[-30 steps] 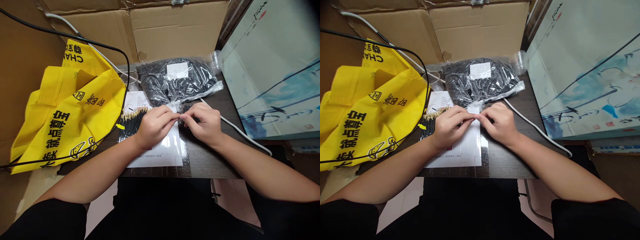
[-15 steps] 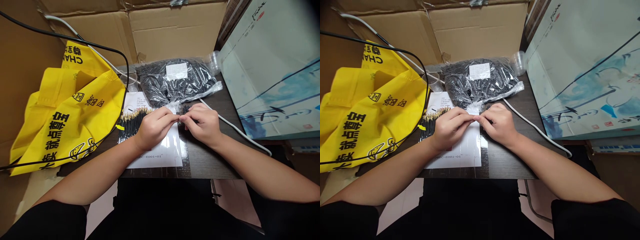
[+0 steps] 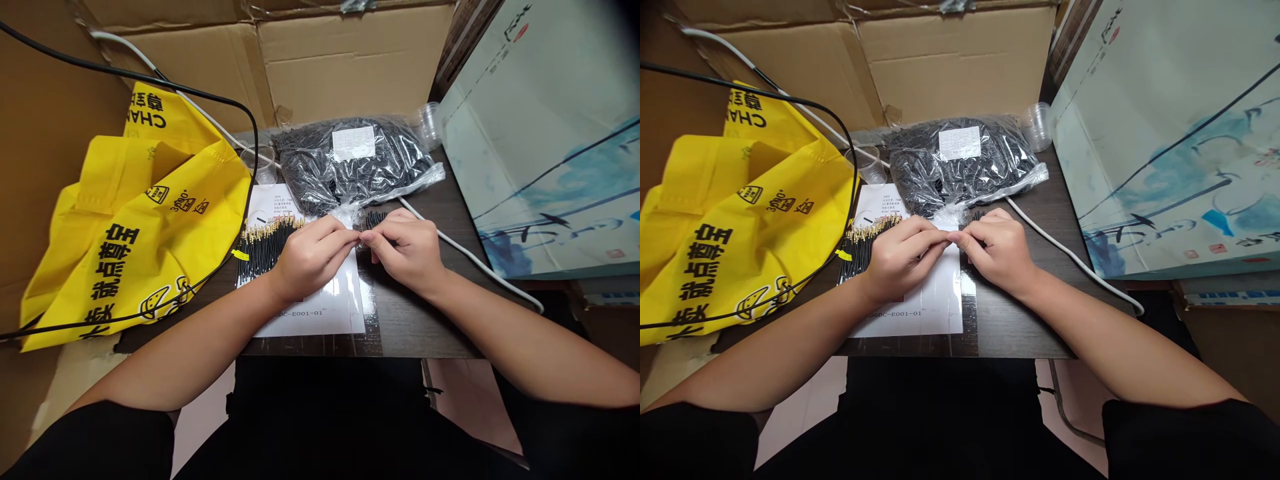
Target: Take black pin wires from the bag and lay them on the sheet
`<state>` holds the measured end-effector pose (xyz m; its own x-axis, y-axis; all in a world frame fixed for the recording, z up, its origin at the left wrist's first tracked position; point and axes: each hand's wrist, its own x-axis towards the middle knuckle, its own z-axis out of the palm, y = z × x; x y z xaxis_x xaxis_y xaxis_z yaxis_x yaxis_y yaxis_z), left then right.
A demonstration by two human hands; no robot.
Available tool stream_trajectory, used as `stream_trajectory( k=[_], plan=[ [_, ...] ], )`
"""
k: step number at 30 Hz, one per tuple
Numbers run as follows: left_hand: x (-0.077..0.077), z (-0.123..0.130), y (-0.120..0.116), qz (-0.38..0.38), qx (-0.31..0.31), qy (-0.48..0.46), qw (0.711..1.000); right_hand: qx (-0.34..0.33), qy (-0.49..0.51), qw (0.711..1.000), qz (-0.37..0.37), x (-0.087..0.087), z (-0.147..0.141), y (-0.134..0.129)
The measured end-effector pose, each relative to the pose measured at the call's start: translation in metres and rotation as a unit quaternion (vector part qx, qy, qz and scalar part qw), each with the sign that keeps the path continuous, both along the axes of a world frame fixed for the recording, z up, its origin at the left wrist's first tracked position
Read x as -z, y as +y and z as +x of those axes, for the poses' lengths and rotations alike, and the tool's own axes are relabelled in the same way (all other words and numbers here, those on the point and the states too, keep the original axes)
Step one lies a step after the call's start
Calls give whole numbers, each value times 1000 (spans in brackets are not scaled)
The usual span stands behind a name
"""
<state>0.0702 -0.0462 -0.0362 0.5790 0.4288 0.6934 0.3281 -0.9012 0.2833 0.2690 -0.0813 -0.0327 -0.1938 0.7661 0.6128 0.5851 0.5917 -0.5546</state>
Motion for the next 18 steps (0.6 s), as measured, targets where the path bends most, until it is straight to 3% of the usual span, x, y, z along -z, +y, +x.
stream_trajectory(
  k=[9, 18],
  plan=[
    [-3, 1, -1, -6, 0, -17, 1000, -9, 18, 999, -30, -2, 2, -1],
    [-8, 2, 0, -69, -18, -65, 995, -25, 51, 998, 9, -4, 2, 0]
  ],
)
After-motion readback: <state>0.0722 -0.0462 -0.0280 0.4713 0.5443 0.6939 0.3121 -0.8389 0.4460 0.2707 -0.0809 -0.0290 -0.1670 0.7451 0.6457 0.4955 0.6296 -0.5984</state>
